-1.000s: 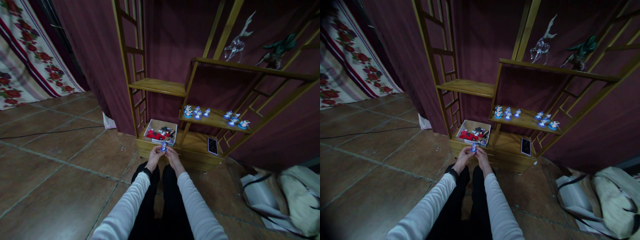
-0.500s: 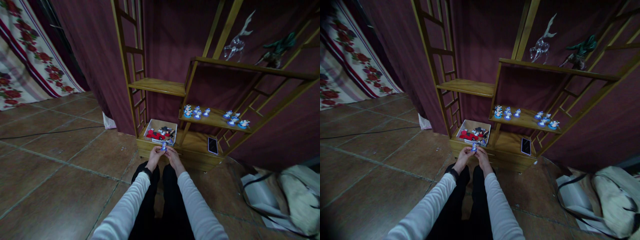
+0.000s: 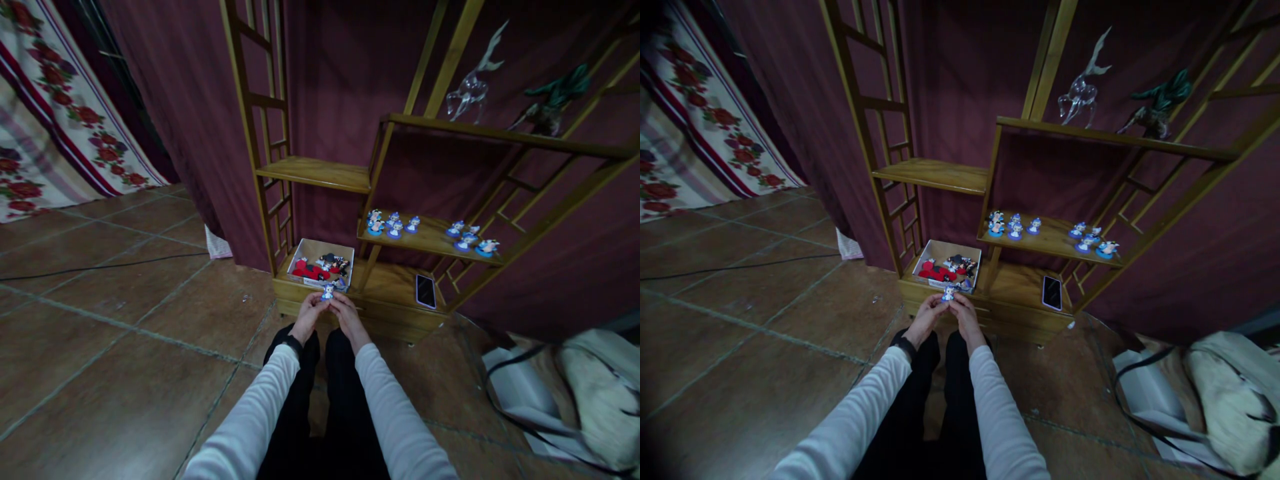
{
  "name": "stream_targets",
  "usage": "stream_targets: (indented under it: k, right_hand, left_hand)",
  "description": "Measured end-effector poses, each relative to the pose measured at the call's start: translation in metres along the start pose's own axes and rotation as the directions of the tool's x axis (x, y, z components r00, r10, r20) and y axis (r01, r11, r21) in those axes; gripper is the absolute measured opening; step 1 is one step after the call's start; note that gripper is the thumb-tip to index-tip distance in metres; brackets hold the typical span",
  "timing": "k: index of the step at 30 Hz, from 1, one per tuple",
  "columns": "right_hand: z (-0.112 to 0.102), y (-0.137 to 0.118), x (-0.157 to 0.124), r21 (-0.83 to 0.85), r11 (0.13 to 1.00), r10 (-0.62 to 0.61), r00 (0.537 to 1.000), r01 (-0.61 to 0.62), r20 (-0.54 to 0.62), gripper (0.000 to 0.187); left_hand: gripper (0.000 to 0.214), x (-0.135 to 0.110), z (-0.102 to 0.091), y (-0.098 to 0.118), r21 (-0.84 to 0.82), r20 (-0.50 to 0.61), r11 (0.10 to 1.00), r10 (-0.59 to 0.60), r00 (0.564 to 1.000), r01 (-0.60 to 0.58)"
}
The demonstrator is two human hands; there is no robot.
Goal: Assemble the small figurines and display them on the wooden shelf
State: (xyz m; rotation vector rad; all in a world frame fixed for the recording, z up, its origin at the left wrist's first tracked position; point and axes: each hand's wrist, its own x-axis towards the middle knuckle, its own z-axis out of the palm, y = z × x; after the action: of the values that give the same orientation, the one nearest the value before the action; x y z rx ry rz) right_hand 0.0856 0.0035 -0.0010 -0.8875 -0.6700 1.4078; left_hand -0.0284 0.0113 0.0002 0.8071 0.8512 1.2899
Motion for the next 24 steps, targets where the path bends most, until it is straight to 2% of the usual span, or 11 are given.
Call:
stream_targets:
  k: [8, 15, 24]
  right_hand:
    - [-0.0020, 0.0018, 0.0024, 0.026, 1.000, 0.001, 0.999, 0.000, -0.038, 0.022]
    - [-0.0017, 0.0015, 0.0013, 0.017, 0.999, -0.029, 0.999, 0.030, -0.030, 0.022]
    - [-0.0012, 0.0006, 0.0005, 0.036, 0.999, 0.019, 0.999, -0.018, -0.029, 0.025]
  left_hand:
    - [0.034, -0.0021, 0.0005, 0.0040, -0.092, 0.030, 0.992, -0.083, 0.996, 0.086]
    - [0.030, -0.0032, -0.0008, 0.0069, -0.145, 0.090, 0.976, -0.153, 0.984, 0.165]
    - [0.037, -0.0037, 0.0016, 0.0035, -0.099, 0.062, 0.988, -0.112, 0.992, 0.117]
